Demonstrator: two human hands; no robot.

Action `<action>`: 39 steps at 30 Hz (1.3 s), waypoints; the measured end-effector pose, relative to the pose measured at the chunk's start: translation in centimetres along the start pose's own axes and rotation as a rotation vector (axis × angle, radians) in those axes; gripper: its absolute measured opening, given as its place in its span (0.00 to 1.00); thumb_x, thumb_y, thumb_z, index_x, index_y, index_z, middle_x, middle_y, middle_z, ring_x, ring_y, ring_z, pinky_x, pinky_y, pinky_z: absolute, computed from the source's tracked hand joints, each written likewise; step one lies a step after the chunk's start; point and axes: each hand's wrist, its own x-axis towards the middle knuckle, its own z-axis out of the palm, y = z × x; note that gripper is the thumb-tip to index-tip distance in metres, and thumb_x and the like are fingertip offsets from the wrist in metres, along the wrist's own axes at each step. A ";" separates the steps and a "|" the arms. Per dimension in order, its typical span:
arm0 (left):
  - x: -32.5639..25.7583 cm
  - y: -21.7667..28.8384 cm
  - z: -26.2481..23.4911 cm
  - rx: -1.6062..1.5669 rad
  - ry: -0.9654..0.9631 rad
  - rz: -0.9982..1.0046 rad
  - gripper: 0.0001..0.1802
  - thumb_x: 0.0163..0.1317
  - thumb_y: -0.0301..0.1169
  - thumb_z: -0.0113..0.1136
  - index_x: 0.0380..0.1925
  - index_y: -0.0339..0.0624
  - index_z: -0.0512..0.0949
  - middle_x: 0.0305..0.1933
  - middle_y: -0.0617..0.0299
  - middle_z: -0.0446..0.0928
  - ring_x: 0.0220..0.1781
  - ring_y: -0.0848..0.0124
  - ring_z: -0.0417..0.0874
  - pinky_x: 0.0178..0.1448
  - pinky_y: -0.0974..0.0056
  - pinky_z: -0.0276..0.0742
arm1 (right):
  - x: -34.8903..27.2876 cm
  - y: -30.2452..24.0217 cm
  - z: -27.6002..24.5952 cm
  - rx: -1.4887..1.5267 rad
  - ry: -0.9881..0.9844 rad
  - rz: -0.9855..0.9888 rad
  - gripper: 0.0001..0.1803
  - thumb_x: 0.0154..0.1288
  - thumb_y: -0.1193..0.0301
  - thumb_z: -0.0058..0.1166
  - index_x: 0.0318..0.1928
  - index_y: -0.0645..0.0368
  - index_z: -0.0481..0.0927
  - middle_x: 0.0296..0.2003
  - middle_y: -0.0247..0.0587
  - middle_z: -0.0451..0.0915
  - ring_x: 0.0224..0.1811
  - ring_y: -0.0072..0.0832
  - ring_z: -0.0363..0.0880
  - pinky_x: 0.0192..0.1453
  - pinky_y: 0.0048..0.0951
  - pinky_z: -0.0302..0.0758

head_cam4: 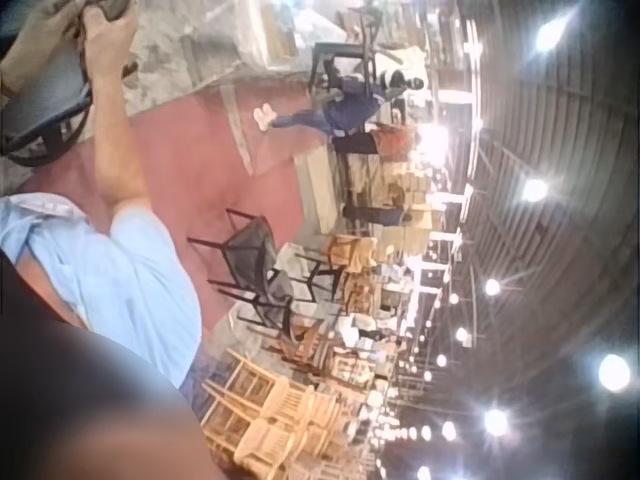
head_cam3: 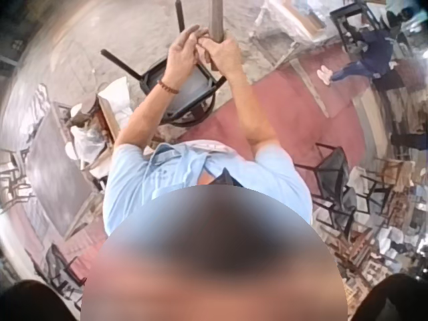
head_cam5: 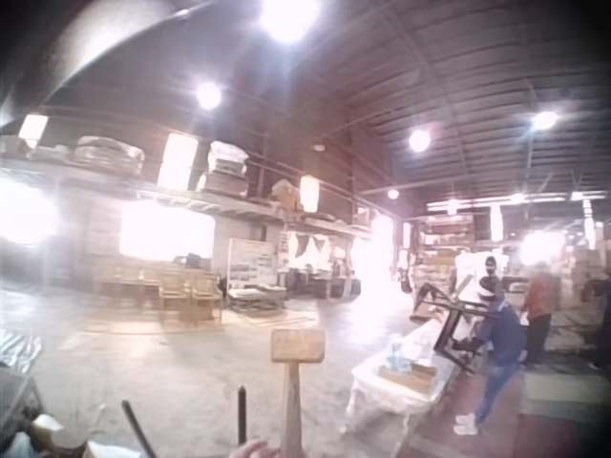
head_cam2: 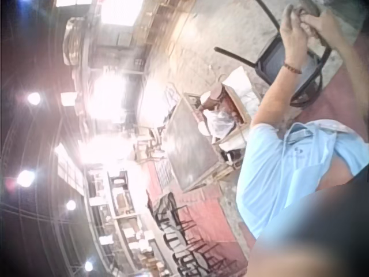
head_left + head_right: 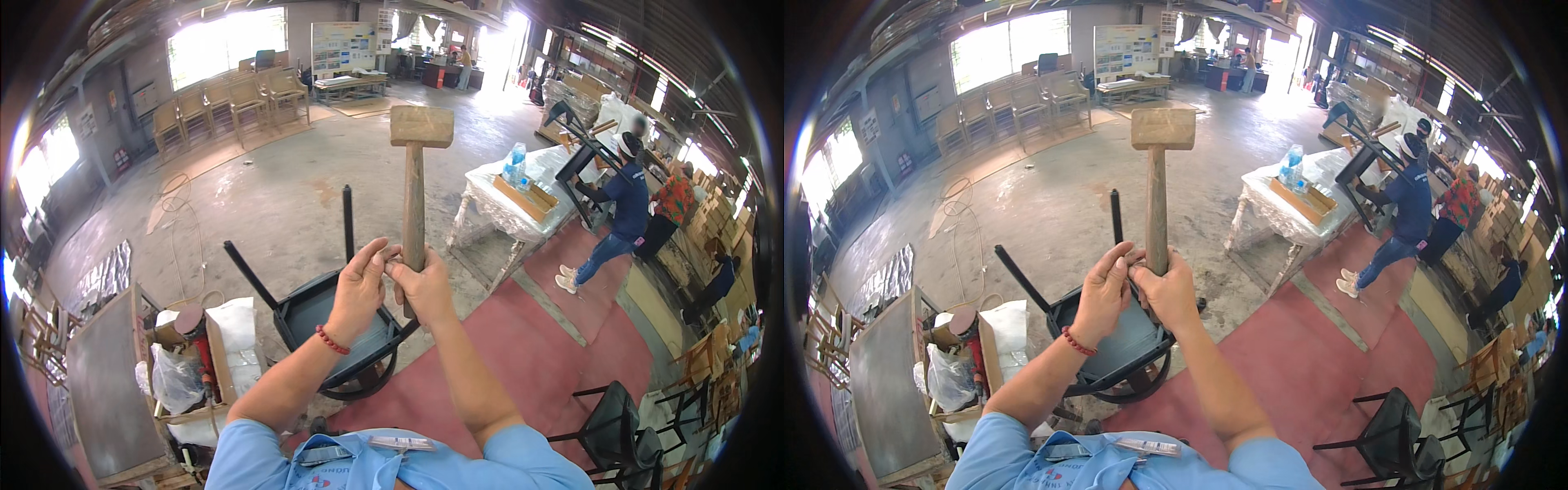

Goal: The person picks up a black chair, places it upside down on a workbench, and uses a rubber mallet to tap plastic caps onto the chair legs. The person repeats this process for multiple chairs in a workshop setting.

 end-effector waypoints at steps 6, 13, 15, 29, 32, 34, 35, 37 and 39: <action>0.5 5.1 -14.3 0.296 -0.038 -0.043 0.12 0.73 0.29 0.54 0.52 0.41 0.79 0.38 0.70 0.81 0.22 0.88 0.66 0.23 0.78 0.61 | 3.2 2.6 11.9 0.183 -0.086 0.094 0.14 0.57 0.73 0.65 0.39 0.62 0.74 0.18 0.33 0.73 0.13 0.21 0.69 0.16 0.24 0.66; -0.4 6.1 -28.4 0.181 0.040 -0.102 0.12 0.70 0.24 0.56 0.51 0.35 0.79 0.48 0.62 0.81 0.54 0.74 0.79 0.61 0.66 0.74 | 5.2 9.6 23.5 0.174 -0.176 0.392 0.13 0.57 0.75 0.64 0.39 0.61 0.73 0.22 0.33 0.73 0.15 0.19 0.70 0.17 0.23 0.69; -0.6 5.7 -30.8 0.173 0.055 -0.148 0.11 0.70 0.25 0.56 0.50 0.34 0.79 0.47 0.62 0.81 0.53 0.74 0.79 0.60 0.66 0.74 | 6.0 11.3 25.4 0.153 -0.190 0.441 0.13 0.58 0.75 0.64 0.39 0.61 0.73 0.23 0.34 0.74 0.16 0.18 0.71 0.17 0.22 0.70; 10.8 1.2 -50.5 0.128 0.308 -0.136 0.13 0.74 0.32 0.52 0.48 0.33 0.78 0.39 0.63 0.80 0.25 0.80 0.70 0.30 0.72 0.67 | 5.7 13.8 28.2 -0.130 -0.227 0.521 0.13 0.62 0.66 0.64 0.34 0.59 0.73 0.23 0.33 0.72 0.14 0.16 0.70 0.14 0.21 0.68; 11.4 0.1 -50.8 -0.126 0.212 -0.204 0.13 0.75 0.33 0.49 0.52 0.37 0.75 0.47 0.60 0.81 0.16 0.83 0.60 0.20 0.74 0.56 | 5.3 13.8 27.7 -0.190 -0.225 0.534 0.14 0.63 0.65 0.63 0.34 0.59 0.73 0.22 0.31 0.72 0.15 0.16 0.70 0.15 0.21 0.68; 11.3 -0.1 -50.8 -0.201 0.178 -0.183 0.13 0.76 0.33 0.47 0.54 0.38 0.73 0.52 0.57 0.80 0.16 0.83 0.61 0.20 0.75 0.59 | 5.1 14.0 27.5 -0.226 -0.237 0.539 0.14 0.64 0.64 0.63 0.34 0.59 0.73 0.22 0.31 0.72 0.14 0.16 0.69 0.15 0.21 0.68; 11.3 -0.2 -50.7 -0.200 0.176 -0.180 0.14 0.77 0.33 0.46 0.54 0.38 0.72 0.53 0.57 0.79 0.17 0.83 0.61 0.21 0.75 0.60 | 5.1 14.1 27.4 -0.235 -0.241 0.542 0.14 0.64 0.63 0.63 0.35 0.59 0.73 0.22 0.31 0.72 0.15 0.15 0.69 0.15 0.20 0.68; 11.3 -0.2 -50.8 -0.199 0.166 -0.195 0.14 0.76 0.32 0.48 0.54 0.38 0.73 0.51 0.60 0.79 0.17 0.83 0.62 0.21 0.74 0.60 | 4.9 14.4 27.2 -0.265 -0.231 0.560 0.15 0.65 0.63 0.62 0.35 0.60 0.73 0.21 0.30 0.71 0.15 0.15 0.69 0.15 0.20 0.67; 11.3 -0.2 -50.9 -0.192 0.163 -0.184 0.14 0.75 0.32 0.49 0.54 0.37 0.74 0.50 0.62 0.79 0.17 0.83 0.62 0.21 0.74 0.59 | 4.9 14.7 27.2 -0.276 -0.239 0.534 0.16 0.66 0.62 0.61 0.37 0.62 0.74 0.21 0.30 0.71 0.15 0.15 0.69 0.16 0.20 0.67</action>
